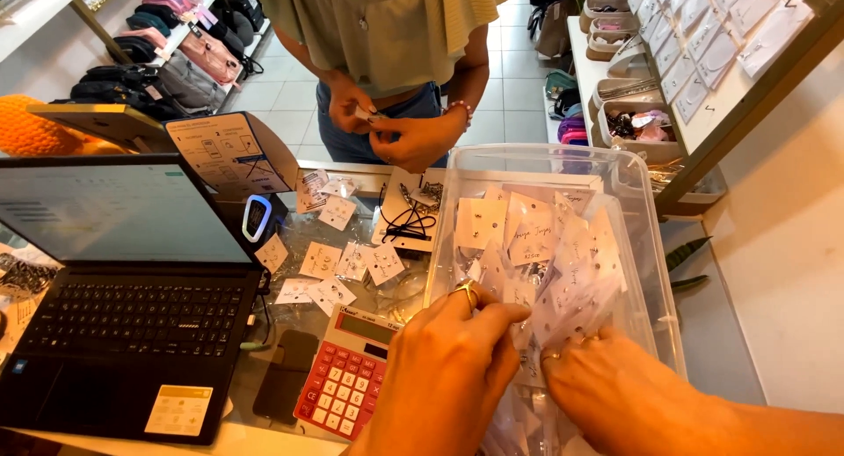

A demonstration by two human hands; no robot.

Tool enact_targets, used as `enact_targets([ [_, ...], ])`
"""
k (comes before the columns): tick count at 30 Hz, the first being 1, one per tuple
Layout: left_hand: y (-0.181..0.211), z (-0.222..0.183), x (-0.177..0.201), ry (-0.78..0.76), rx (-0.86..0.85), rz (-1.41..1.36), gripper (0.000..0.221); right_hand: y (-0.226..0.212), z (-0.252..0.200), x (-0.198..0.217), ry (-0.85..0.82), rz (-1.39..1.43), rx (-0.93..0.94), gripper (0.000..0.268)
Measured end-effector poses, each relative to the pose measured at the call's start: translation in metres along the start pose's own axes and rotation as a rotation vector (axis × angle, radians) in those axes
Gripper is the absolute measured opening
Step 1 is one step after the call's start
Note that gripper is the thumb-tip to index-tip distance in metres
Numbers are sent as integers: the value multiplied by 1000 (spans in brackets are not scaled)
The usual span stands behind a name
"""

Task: Sorting through jewelry cards in a plastic container at a sales counter

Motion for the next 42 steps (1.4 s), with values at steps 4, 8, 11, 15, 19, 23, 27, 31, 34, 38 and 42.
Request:
enact_targets([
  [4, 1, 1, 1, 41, 19, 4, 32, 4, -4, 5, -43, 179, -2, 14],
  [8, 1, 2, 2, 30, -1, -29, 31, 8, -20, 23, -124, 312, -102, 10],
  [11, 0, 2, 1, 55, 11, -37, 32, 14, -58, 40, 243, 123, -157, 12],
  [15, -2, 1, 2, 16, 64, -53, 35, 18, -104, 47, 818, -327, -42, 36],
  [19, -1, 3, 5, 5, 103, -116, 33, -4, -100, -7, 903, -404, -211, 32],
  [23, -1, 4, 8, 35, 79, -172, 29, -13, -93, -23, 933, -289, -505, 31],
  [27, -1, 3, 16, 70, 91, -291, 27, -10, -101, 58, 1050, 671, -482, 54],
  [31, -1, 5, 21, 33, 152, -357, 25, 26, -86, 14, 893, 892, -551, 42],
  [34, -2, 6, 21, 26, 238, -426, 27, 5, -69, 52, 1295, 679, -738, 22],
  [38, -7, 5, 18, 91, 174, -406, 27, 13, -53, -6, 1379, 804, -907, 33],
  [42, -4, 0, 29, 98, 228, -691, 25, 72, -43, -128, 1455, 986, -814, 42],
])
Point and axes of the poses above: each hand's wrist, its own z-axis towards the middle knuckle, its own x-axis out of the back of the hand, y = z × x, the point moved 2 cm from there along z, towards the middle knuckle, and after that the axes turned 11 degrees about x, right-handed, at the moved point
